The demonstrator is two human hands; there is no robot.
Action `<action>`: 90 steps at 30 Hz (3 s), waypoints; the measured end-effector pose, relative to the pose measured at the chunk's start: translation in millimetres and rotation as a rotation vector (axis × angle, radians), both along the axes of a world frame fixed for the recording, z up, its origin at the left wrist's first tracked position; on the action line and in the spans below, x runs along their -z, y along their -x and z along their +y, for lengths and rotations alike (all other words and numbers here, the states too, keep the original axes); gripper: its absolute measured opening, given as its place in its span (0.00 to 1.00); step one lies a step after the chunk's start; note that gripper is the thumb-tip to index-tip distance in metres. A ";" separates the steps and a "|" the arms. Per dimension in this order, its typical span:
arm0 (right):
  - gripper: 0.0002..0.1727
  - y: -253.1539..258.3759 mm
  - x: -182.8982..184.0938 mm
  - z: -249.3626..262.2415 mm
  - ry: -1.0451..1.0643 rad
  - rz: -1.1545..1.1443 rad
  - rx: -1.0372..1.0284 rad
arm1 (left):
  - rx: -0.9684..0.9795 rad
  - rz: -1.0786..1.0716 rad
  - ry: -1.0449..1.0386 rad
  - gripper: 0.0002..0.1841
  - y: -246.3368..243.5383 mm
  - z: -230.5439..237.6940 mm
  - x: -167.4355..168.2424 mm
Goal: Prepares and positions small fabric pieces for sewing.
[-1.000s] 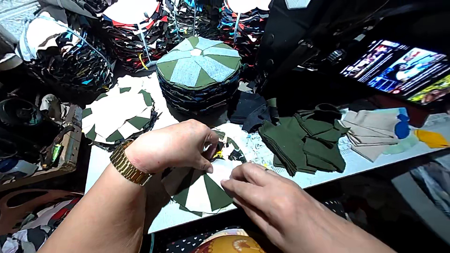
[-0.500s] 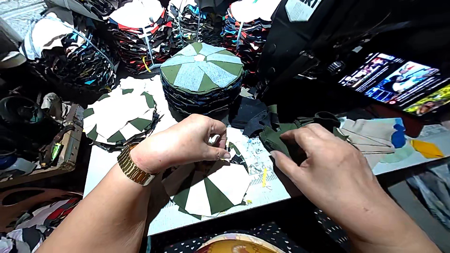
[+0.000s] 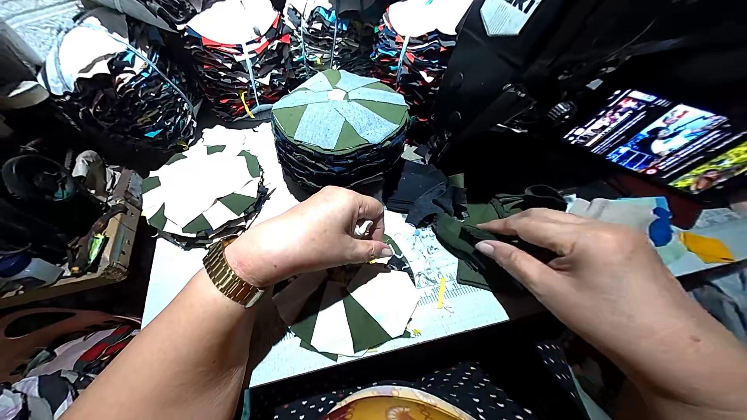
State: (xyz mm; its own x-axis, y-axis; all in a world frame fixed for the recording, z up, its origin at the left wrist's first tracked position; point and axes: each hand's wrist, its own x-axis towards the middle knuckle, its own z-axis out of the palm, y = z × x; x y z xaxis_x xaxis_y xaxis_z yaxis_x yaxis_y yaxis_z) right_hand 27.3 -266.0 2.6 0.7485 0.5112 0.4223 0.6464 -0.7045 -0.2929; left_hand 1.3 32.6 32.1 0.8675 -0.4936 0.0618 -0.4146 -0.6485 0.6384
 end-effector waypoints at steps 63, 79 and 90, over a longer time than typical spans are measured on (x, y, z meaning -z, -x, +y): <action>0.12 -18.7 6.9 -10.5 -0.263 -0.010 -0.069 | -0.060 0.110 0.315 0.06 -3.5 -1.0 4.4; 0.11 18.0 -14.8 39.2 -0.805 0.405 -0.346 | 0.012 0.552 0.745 0.09 5.8 -17.3 -1.1; 0.08 45.3 23.9 64.4 -0.576 0.261 -0.145 | -0.033 0.263 0.158 0.13 1.4 -5.3 -5.2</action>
